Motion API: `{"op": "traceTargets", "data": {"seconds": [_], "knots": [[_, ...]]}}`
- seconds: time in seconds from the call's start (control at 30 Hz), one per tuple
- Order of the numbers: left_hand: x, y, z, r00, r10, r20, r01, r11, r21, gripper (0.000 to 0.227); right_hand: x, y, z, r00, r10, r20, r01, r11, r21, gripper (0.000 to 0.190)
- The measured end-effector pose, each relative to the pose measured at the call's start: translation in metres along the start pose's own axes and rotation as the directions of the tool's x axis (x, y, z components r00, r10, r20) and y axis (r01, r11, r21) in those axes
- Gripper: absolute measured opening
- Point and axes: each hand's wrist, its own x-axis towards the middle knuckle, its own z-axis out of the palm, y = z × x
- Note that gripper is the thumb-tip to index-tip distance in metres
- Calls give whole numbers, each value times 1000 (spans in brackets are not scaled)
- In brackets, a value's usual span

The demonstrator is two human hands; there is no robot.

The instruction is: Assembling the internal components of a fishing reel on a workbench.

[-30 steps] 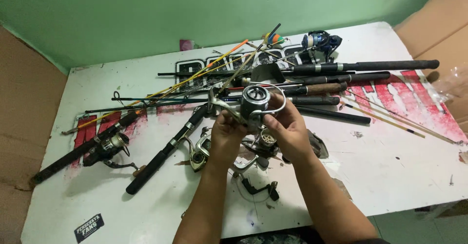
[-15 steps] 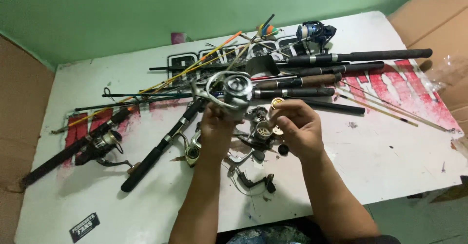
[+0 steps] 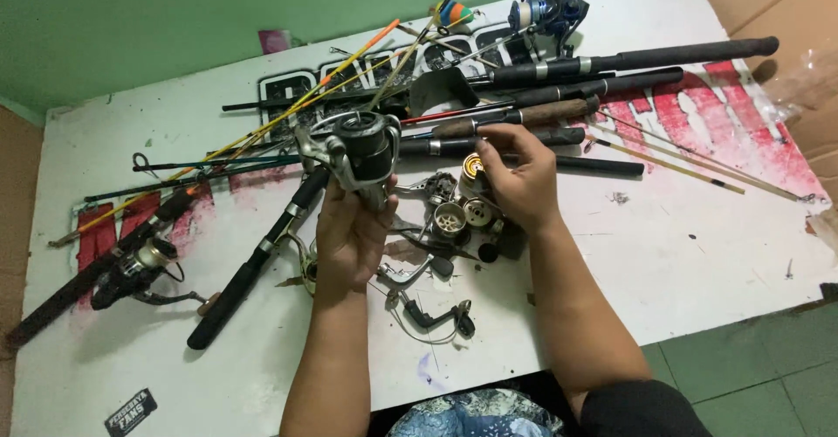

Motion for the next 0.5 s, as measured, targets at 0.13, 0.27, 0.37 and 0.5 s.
{"op": "traceTargets", "data": {"seconds": [0.13, 0.27, 0.37, 0.5], "knots": [[-3, -1, -34, 996, -49, -69, 46, 998, -42, 35, -6, -1, -3, 999, -7, 36, 10, 998, -61, 15], [3, 5, -46, 994, -99, -40, 96, 994, -56, 34, -3, 6, -12, 990, -88, 112, 111, 970, -217, 16], [-3, 1, -46, 995, -96, -39, 95, 995, -40, 40, -10, 13, -15, 972, -87, 217, 154, 936, -318, 17], [-7, -1, -30, 994, -11, -106, 11, 1000, 1, 43, -14, 13, -15, 918, -64, 391, 228, 892, -389, 19]]}}
